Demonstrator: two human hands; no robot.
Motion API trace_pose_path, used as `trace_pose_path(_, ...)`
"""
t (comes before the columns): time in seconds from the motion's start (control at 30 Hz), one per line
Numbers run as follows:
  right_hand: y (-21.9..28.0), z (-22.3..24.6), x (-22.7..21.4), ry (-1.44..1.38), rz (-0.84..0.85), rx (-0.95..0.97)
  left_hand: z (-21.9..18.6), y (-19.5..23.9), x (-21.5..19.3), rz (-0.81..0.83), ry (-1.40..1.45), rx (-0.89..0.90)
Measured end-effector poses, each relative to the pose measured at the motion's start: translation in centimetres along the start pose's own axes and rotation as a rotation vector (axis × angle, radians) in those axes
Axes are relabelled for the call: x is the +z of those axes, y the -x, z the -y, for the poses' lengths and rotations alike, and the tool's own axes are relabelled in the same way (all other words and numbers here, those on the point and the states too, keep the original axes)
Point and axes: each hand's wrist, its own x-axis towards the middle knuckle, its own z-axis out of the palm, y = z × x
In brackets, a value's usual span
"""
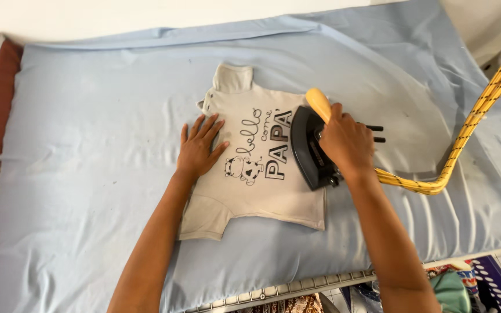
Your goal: The person irons a small beige baby onesie on a light blue ironing board. They use a black and yellow iron to smooth the fabric, flipping the garment over to iron both sides. The person adjusts the onesie's position several times to ensure even coverage.
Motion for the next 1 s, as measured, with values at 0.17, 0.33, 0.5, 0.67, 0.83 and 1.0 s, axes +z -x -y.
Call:
trace_pose_path(0.17, -3.7, -0.9, 2.6, -0.048, 0.003, 0.115, 0.0, 0.1, 0.1, -0.029, 0.022, -0.003)
trace_pose_path(0.33, -2.1, -2.1, 2.8, -0.055, 0.013, -0.060, 0.6, 0.2, 0.6, -0.040, 0.007, -0.002)
trace_pose_path(0.5, 1.7, -0.5, -1.6, 0.006, 0.184, -0.255, 0.2, 0.3, 0.5, -0.059, 0.026, 0.000)
trace_pose_path(0.67, 3.6, 1.7, -2.8, 0.067, 0.235, -0.495, -0.2, 0.3, 0.0, -0.066, 0.049, -0.002)
trace_pose_path(0.83, 1.7, 2.9, 0.1, 0.148, 0.015, -0.385, -0.2, 0.3, 0.2, -0.075, 0.054, -0.006)
trace_pose_path(1.0, -2.4, 4.3, 2.1, 0.167, -0.111, -0.280, 0.1, 0.1, 0.3, -0.089, 0.068, -0.007)
